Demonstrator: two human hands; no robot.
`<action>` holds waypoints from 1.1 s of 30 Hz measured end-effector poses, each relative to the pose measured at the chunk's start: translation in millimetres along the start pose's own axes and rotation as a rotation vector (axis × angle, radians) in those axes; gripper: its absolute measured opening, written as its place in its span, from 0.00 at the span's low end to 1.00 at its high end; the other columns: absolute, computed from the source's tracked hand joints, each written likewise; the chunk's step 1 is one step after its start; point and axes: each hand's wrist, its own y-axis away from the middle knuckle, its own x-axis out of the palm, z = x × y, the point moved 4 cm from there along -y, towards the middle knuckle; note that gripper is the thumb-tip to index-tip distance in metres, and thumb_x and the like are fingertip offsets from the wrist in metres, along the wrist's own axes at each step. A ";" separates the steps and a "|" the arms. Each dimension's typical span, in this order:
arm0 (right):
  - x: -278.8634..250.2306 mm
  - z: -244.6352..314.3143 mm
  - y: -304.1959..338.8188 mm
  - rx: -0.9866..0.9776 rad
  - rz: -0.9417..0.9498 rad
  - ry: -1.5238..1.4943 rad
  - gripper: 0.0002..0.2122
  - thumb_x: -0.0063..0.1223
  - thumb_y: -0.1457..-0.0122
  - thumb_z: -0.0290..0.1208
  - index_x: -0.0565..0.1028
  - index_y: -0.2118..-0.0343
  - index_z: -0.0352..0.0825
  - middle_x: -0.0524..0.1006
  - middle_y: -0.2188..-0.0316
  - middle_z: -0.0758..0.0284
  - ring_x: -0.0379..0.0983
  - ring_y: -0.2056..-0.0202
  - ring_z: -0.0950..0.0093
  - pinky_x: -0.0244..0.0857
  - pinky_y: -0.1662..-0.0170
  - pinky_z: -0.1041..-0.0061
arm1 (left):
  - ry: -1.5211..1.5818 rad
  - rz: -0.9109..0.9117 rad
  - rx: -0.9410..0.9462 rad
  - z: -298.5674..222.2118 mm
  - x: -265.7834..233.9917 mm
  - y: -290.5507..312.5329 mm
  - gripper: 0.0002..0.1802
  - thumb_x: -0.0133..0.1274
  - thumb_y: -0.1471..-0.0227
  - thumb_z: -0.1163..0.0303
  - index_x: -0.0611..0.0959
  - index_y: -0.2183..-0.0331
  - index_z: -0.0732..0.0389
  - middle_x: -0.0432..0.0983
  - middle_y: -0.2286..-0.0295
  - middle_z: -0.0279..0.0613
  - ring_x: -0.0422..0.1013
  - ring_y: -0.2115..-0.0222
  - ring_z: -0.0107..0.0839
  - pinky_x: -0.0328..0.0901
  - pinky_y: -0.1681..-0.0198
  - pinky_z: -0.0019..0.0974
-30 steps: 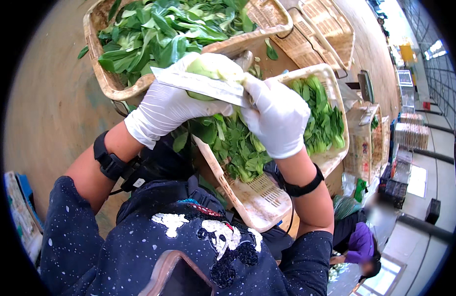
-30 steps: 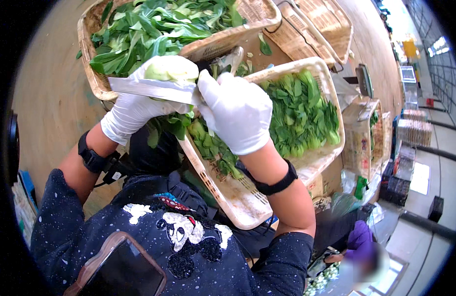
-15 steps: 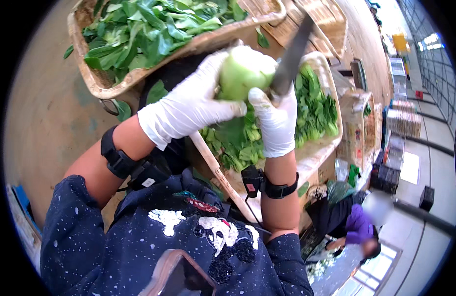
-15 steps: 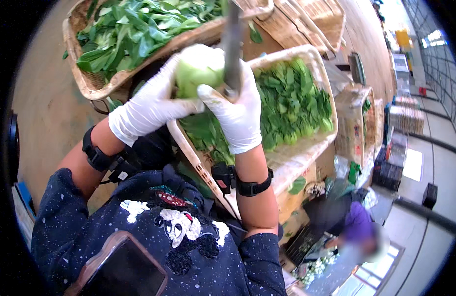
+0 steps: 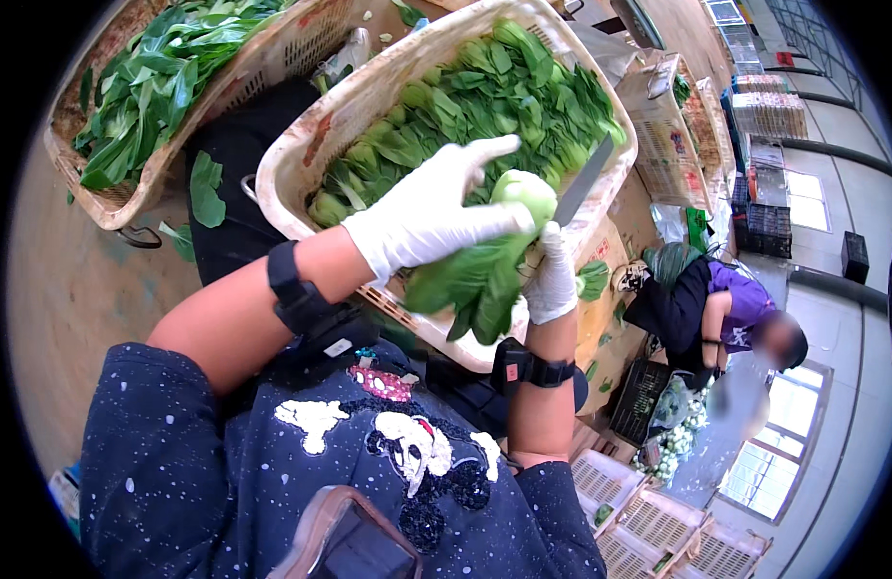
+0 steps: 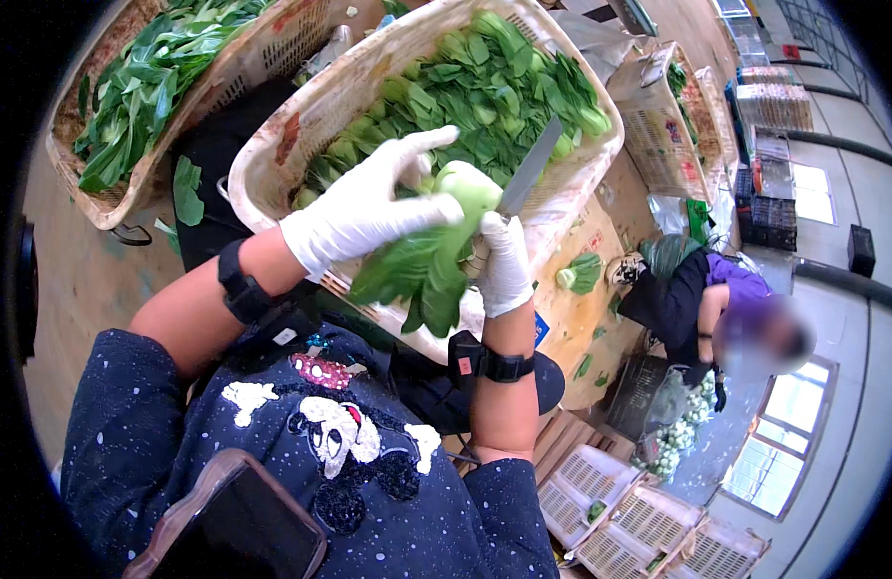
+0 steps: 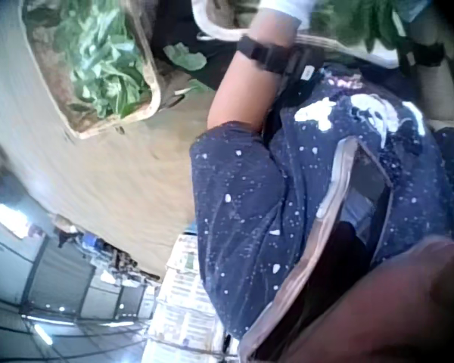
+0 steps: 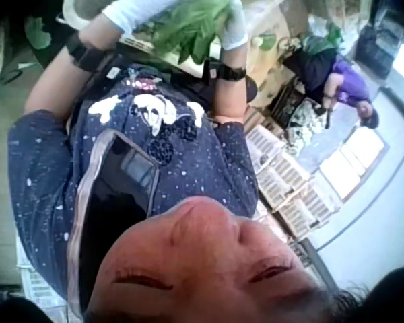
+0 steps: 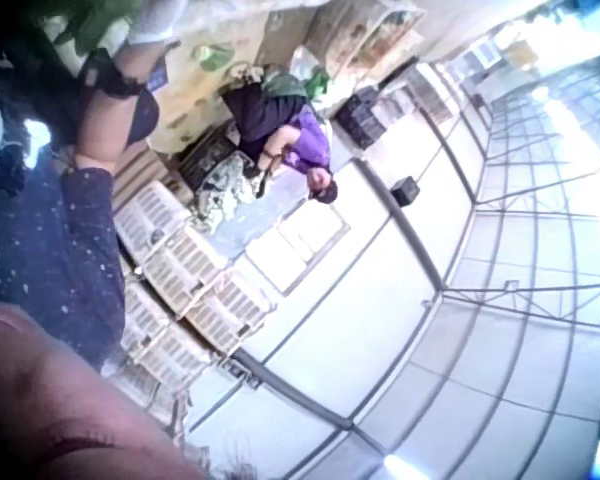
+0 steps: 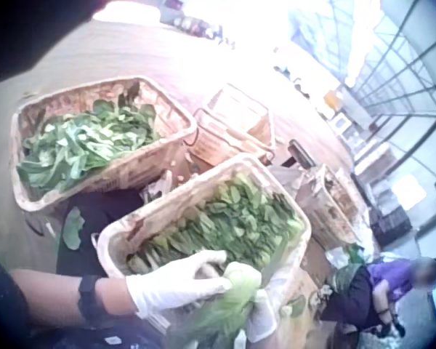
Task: The person trims the root ends and outer leaves of bok choy using a knife and places them into baskets while sitting on the floor.
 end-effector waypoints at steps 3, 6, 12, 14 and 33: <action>-9.9 11.8 15.6 -0.088 -0.138 0.403 0.26 0.60 0.53 0.38 0.68 0.53 0.29 0.73 0.62 0.67 0.69 0.62 0.78 0.64 0.57 0.77 | -0.225 0.163 0.085 -4.3 26.8 -2.7 0.33 0.63 0.60 0.62 0.72 0.50 0.56 0.65 0.66 0.46 0.66 0.64 0.37 0.62 0.58 0.34; -31.1 9.8 24.6 -0.061 0.010 0.405 0.27 0.61 0.55 0.40 0.68 0.54 0.29 0.73 0.61 0.67 0.69 0.61 0.77 0.63 0.56 0.76 | 0.147 0.393 -0.032 14.3 31.2 -10.8 0.23 0.62 0.59 0.66 0.77 0.58 0.61 0.72 0.72 0.36 0.68 0.76 0.26 0.65 0.71 0.26; -96.7 4.2 63.7 0.051 -0.040 -0.391 0.37 0.58 0.55 0.55 0.63 0.48 0.31 0.70 0.54 0.56 0.71 0.59 0.65 0.68 0.56 0.68 | 0.469 0.038 -0.181 44.4 -8.1 -62.1 0.11 0.51 0.50 0.66 0.79 0.65 0.62 0.74 0.70 0.36 0.68 0.72 0.22 0.64 0.68 0.24; -124.5 12.0 63.1 -0.013 0.028 -0.532 0.37 0.55 0.52 0.53 0.57 0.45 0.33 0.69 0.55 0.57 0.70 0.59 0.65 0.69 0.58 0.66 | 0.380 -0.318 -0.083 20.1 -75.4 -64.6 0.13 0.45 0.45 0.65 0.77 0.63 0.65 0.74 0.70 0.39 0.72 0.66 0.30 0.67 0.61 0.33; -327.4 53.8 107.1 0.024 -0.948 0.313 0.18 0.44 0.40 0.38 0.68 0.51 0.34 0.77 0.65 0.62 0.72 0.72 0.80 0.56 0.80 0.88 | -0.397 1.020 -0.418 261.9 146.5 -32.6 0.20 0.48 0.54 0.70 0.77 0.56 0.62 0.74 0.60 0.51 0.69 0.56 0.44 0.62 0.50 0.36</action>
